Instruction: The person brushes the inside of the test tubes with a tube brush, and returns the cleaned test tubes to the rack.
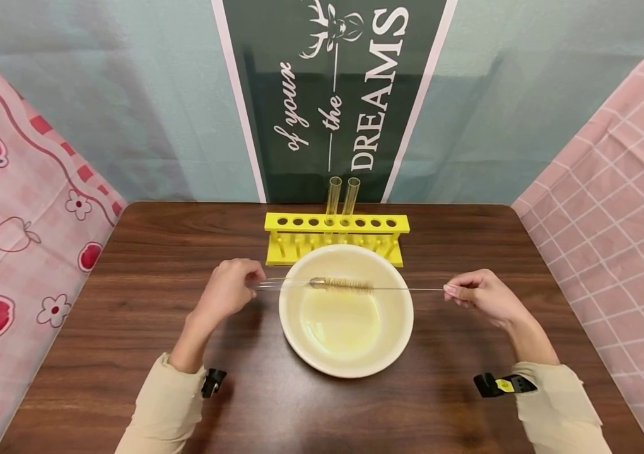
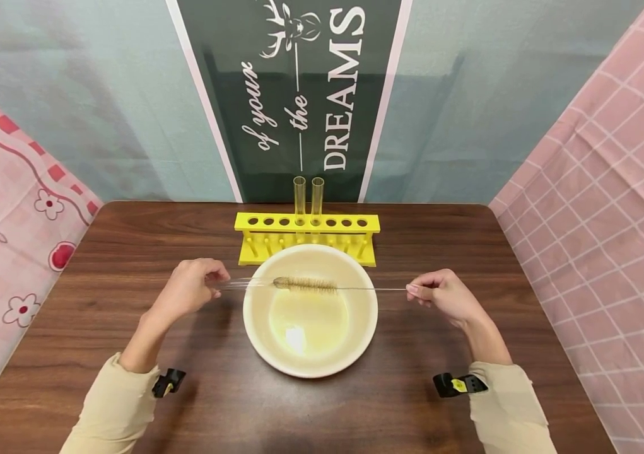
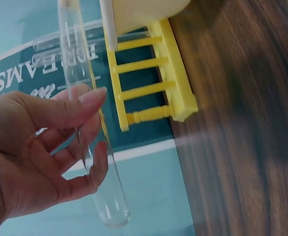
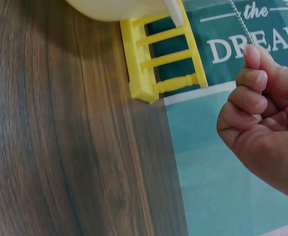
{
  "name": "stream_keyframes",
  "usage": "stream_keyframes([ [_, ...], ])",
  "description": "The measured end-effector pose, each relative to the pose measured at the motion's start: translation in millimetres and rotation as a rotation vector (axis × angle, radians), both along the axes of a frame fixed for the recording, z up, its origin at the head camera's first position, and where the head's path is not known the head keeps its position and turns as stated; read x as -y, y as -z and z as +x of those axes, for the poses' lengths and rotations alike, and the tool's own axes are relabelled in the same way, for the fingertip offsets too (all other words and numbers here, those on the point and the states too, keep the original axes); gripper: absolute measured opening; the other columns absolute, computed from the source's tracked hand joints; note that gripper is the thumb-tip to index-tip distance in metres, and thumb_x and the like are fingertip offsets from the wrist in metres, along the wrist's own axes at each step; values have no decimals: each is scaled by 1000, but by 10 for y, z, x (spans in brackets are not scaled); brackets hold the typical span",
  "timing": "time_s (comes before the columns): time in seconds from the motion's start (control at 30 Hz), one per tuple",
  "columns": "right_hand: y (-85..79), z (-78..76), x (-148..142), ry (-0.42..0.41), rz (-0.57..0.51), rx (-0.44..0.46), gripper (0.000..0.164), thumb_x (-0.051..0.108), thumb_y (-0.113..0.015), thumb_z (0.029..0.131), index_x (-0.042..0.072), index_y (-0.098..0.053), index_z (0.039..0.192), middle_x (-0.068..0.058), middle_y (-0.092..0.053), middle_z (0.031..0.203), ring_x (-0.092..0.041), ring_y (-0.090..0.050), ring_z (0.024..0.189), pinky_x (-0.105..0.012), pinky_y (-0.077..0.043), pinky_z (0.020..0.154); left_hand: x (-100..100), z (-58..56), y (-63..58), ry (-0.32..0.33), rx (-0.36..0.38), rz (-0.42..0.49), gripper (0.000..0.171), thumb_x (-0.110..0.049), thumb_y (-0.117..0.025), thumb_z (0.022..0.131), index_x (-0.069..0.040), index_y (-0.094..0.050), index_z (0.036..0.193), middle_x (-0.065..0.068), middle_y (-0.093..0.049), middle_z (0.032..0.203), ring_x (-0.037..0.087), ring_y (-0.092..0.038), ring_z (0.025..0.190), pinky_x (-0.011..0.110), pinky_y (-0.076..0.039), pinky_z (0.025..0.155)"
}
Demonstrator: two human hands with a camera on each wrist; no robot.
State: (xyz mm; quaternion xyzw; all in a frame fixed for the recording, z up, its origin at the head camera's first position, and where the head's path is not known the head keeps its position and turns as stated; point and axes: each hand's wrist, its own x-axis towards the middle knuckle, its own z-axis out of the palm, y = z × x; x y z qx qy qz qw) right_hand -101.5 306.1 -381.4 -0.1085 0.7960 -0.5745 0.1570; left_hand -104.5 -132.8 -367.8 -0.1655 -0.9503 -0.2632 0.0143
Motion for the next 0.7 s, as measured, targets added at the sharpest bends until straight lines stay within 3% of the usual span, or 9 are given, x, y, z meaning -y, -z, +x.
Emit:
stream_keyframes([
  [0.17, -5, -13, 95, 16, -65, 66, 21, -1, -55, 88, 6, -68, 73, 2, -60, 65, -6, -47, 55, -19, -40, 47, -91, -10, 2, 16, -5, -6, 30, 19, -61, 60, -8, -66, 74, 4, -62, 76, 22, -55, 73, 38, -47, 65],
  [0.43, -2, -50, 282, 87, -78, 190, 21, 5, -58, 88, 10, -68, 71, 1, -58, 64, -9, -45, 54, -21, -38, 47, -172, -19, -23, 18, -30, -22, 33, 20, -54, 61, -5, -67, 78, 4, -62, 77, 23, -56, 76, 39, -47, 68],
  [0.7, 5, -77, 447, 99, -99, 206, 25, 4, -56, 88, 13, -67, 68, 0, -57, 62, -9, -45, 54, -20, -38, 48, -238, -26, -55, 29, -15, -38, 31, 20, -56, 62, -6, -68, 76, 3, -62, 76, 21, -54, 73, 37, -46, 65],
])
